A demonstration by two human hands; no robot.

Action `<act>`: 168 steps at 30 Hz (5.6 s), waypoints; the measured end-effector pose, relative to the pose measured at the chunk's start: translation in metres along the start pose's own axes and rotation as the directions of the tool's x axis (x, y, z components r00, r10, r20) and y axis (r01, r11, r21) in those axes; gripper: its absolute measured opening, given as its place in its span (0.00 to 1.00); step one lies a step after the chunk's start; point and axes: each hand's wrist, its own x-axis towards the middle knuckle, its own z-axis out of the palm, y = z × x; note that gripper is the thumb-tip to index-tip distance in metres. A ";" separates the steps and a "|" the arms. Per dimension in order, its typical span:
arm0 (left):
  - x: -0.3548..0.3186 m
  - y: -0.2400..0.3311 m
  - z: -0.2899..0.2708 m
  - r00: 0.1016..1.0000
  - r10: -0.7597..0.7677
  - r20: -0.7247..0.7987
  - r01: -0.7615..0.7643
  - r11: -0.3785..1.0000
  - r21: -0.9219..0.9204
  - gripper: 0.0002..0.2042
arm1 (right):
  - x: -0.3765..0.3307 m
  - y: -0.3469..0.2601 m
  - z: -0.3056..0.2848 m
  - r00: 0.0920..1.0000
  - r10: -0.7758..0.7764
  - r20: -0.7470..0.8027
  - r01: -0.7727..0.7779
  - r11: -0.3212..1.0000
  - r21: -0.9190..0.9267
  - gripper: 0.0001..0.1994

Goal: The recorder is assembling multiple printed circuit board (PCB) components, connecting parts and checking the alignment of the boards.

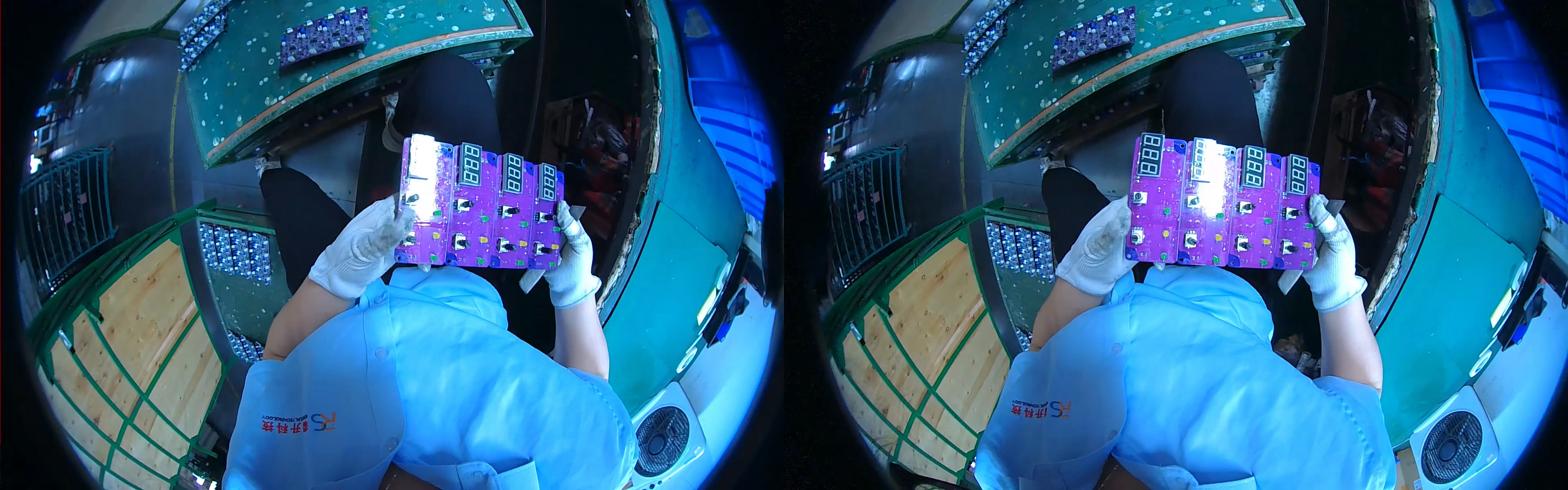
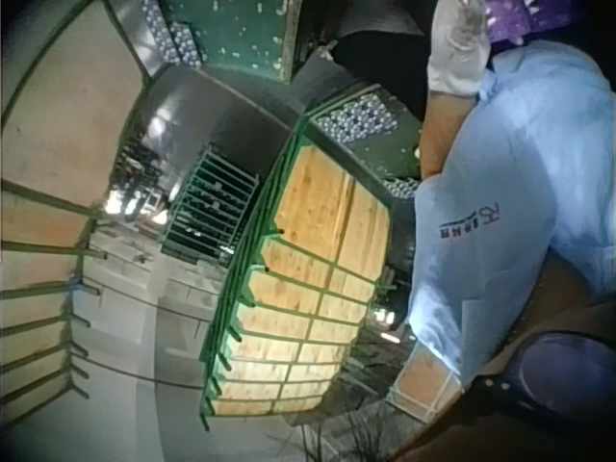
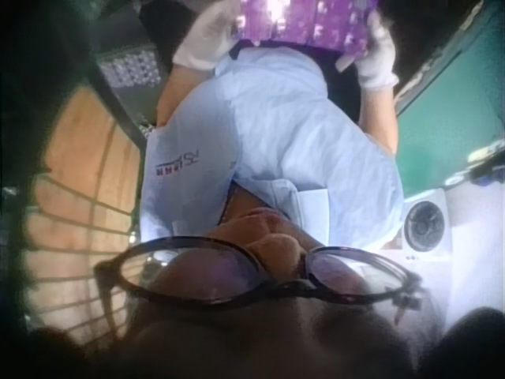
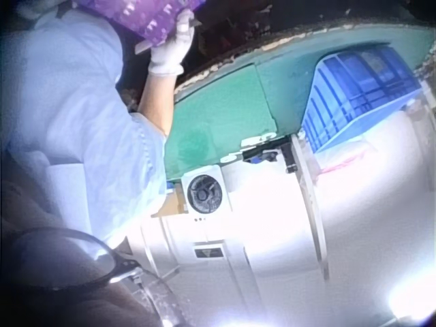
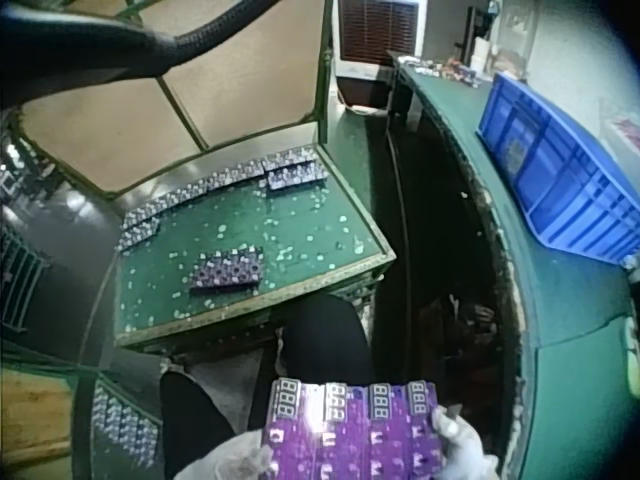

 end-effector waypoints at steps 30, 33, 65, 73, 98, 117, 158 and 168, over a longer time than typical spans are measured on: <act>0.006 0.004 0.014 0.984 -0.016 -0.177 0.026 0.998 0.058 0.35 | -0.003 0.001 0.006 1.000 0.007 0.010 -0.007 1.000 -0.009 0.14; 0.005 0.002 0.012 0.982 -0.020 -0.187 0.022 1.000 0.011 0.32 | -0.001 0.002 -0.004 1.000 0.015 0.027 -0.015 1.000 -0.001 0.15; 0.004 -0.016 -0.002 0.973 -0.129 0.193 0.072 0.959 0.274 0.23 | -0.006 -0.002 0.001 0.990 -0.024 0.140 0.029 0.999 -0.036 0.17; 0.010 -0.012 0.015 0.995 0.044 0.093 -0.024 0.979 -0.203 0.29 | -0.001 0.005 -0.004 0.987 -0.021 0.158 0.034 0.996 -0.083 0.16; -0.061 -0.013 -0.017 0.785 0.619 -0.038 -0.377 0.526 0.762 0.14 | -0.025 0.005 0.178 0.109 0.138 0.984 0.895 -0.445 -0.036 0.14; -0.057 -0.027 -0.016 0.907 0.343 -0.246 -0.383 0.914 -0.136 0.13 | -0.018 0.018 0.173 0.142 0.201 0.969 0.870 -0.492 -0.026 0.14; -0.066 -0.032 -0.015 0.934 0.328 -0.137 -0.338 0.939 -0.055 0.19 | -0.019 0.006 0.171 0.140 0.085 0.987 0.782 -0.621 -0.058 0.16; -0.067 -0.064 -0.036 0.936 0.311 -0.167 -0.331 0.937 -0.109 0.15 | -0.014 0.006 0.171 0.065 0.178 0.982 0.758 -0.648 0.068 0.12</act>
